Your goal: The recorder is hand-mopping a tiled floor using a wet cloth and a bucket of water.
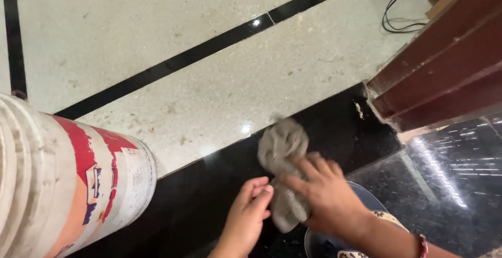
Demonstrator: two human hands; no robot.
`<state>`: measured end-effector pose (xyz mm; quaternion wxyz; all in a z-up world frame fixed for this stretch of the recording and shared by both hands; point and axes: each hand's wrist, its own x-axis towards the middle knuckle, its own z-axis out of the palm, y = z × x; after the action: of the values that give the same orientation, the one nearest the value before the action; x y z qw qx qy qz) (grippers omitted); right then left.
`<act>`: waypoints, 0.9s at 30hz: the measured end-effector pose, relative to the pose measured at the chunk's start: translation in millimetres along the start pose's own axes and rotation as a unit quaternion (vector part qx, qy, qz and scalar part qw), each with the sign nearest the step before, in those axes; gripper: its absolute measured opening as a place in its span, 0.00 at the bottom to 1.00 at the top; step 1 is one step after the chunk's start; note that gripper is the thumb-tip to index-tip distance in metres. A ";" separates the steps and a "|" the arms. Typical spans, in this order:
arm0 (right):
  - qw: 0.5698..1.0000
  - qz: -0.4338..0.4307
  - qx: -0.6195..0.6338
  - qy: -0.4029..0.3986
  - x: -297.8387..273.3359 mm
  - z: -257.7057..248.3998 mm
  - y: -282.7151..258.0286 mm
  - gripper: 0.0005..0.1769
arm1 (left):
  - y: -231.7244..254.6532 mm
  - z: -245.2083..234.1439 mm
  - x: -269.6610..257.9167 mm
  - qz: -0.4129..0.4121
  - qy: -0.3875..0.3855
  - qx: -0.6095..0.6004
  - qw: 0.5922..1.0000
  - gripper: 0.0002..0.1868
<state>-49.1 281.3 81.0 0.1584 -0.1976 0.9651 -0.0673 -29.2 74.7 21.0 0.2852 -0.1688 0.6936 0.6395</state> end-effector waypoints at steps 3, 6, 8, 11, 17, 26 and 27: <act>0.982 -0.054 0.166 0.066 -6.2 -9.1 1.2 0.49 | 16.9 -7.0 -3.9 -0.015 0.035 -0.017 0.999 0.26; 0.896 -0.020 0.439 -0.060 -9.6 -38.9 16.0 0.43 | 23.2 -11.2 -8.0 -0.035 0.031 -0.077 0.996 0.24; 0.788 -0.001 0.569 -0.235 -9.0 -56.9 37.7 0.52 | 29.9 -12.8 -11.3 0.011 0.026 -0.045 0.999 0.23; 0.738 0.021 0.629 -0.245 -12.9 -76.3 82.5 0.62 | 51.8 -4.9 -20.7 -0.031 0.004 -0.006 0.999 0.22; 0.919 0.155 0.353 -0.085 16.2 -76.5 119.9 0.73 | 34.4 9.1 -12.6 -0.001 -0.039 0.069 0.997 0.22; 0.991 0.015 -0.082 0.107 38.9 -23.8 97.3 0.67 | 24.1 -0.4 -5.7 0.017 -0.048 0.024 0.998 0.21; 0.991 0.014 -0.082 0.105 46.4 -24.1 99.4 0.67 | 24.9 -0.8 -4.3 0.016 -0.048 0.023 0.998 0.21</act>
<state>-133.3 355.0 71.6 0.0407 -0.1881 0.9813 -0.0056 -40.9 76.4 43.4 0.3116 -0.1205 0.6963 0.6352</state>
